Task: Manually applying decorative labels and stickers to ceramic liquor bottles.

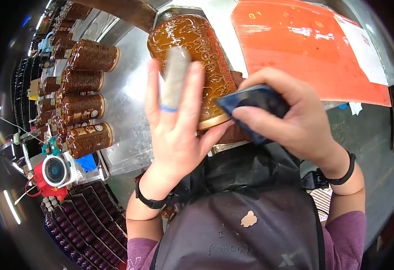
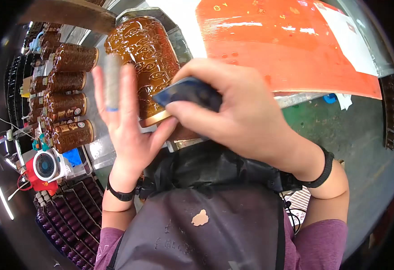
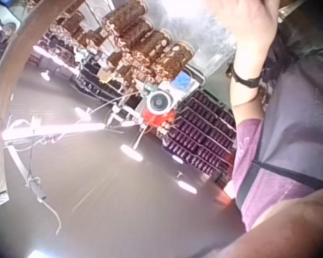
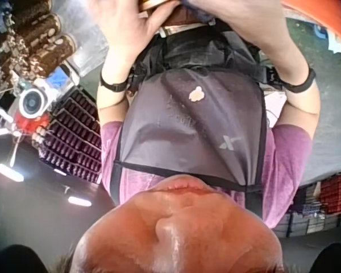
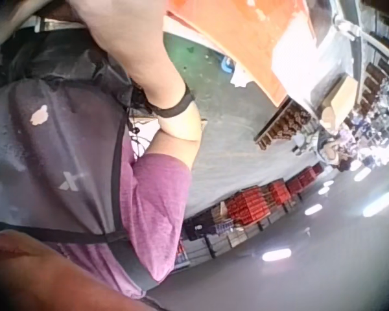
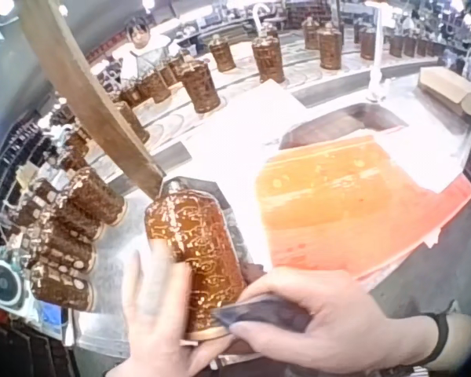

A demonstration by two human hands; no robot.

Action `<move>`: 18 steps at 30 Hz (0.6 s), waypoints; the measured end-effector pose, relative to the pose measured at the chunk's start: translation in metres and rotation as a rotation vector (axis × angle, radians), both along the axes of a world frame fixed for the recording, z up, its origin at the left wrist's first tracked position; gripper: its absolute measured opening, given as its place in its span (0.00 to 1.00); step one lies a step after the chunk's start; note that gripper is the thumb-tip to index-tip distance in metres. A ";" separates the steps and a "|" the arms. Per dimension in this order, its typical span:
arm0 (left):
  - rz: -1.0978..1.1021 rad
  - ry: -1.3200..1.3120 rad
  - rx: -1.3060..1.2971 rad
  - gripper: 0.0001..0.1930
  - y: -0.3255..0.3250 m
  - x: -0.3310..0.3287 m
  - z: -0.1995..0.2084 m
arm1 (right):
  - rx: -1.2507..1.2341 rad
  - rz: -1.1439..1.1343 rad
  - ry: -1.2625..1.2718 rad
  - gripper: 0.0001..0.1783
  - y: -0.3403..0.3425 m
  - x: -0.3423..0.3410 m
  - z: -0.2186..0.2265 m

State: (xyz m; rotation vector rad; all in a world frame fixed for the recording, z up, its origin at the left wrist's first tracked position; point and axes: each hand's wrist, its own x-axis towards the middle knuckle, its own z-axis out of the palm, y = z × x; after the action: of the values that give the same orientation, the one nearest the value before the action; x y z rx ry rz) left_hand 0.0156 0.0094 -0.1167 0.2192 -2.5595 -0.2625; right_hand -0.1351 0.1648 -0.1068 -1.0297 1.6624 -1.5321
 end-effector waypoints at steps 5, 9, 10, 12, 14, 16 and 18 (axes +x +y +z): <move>-0.061 -0.074 0.077 0.46 -0.002 -0.005 -0.006 | 0.069 -0.009 -0.113 0.10 -0.002 0.000 -0.011; -0.042 -0.006 0.110 0.48 -0.004 -0.001 -0.017 | 0.071 -0.035 -0.185 0.11 0.004 -0.001 -0.020; -0.020 0.015 0.127 0.49 -0.005 0.001 -0.021 | 0.077 -0.035 -0.223 0.11 0.006 -0.001 -0.023; 0.005 -0.002 0.113 0.51 -0.005 0.009 -0.029 | 0.077 -0.036 -0.258 0.11 0.008 -0.001 -0.027; 0.036 0.009 0.259 0.52 -0.005 0.015 -0.036 | 0.080 -0.039 -0.292 0.10 0.011 0.000 -0.028; -0.010 0.005 0.248 0.54 -0.008 0.019 -0.039 | 0.107 -0.062 -0.248 0.10 0.017 -0.004 -0.036; -0.025 0.010 0.384 0.54 -0.009 0.023 -0.045 | 0.130 -0.083 -0.206 0.10 0.021 -0.006 -0.037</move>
State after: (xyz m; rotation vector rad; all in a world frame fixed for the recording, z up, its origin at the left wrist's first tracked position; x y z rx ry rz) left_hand 0.0385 0.0005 -0.1613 0.3260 -2.4829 -0.7626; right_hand -0.1412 0.1862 -0.1437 -0.7182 1.6522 -1.5062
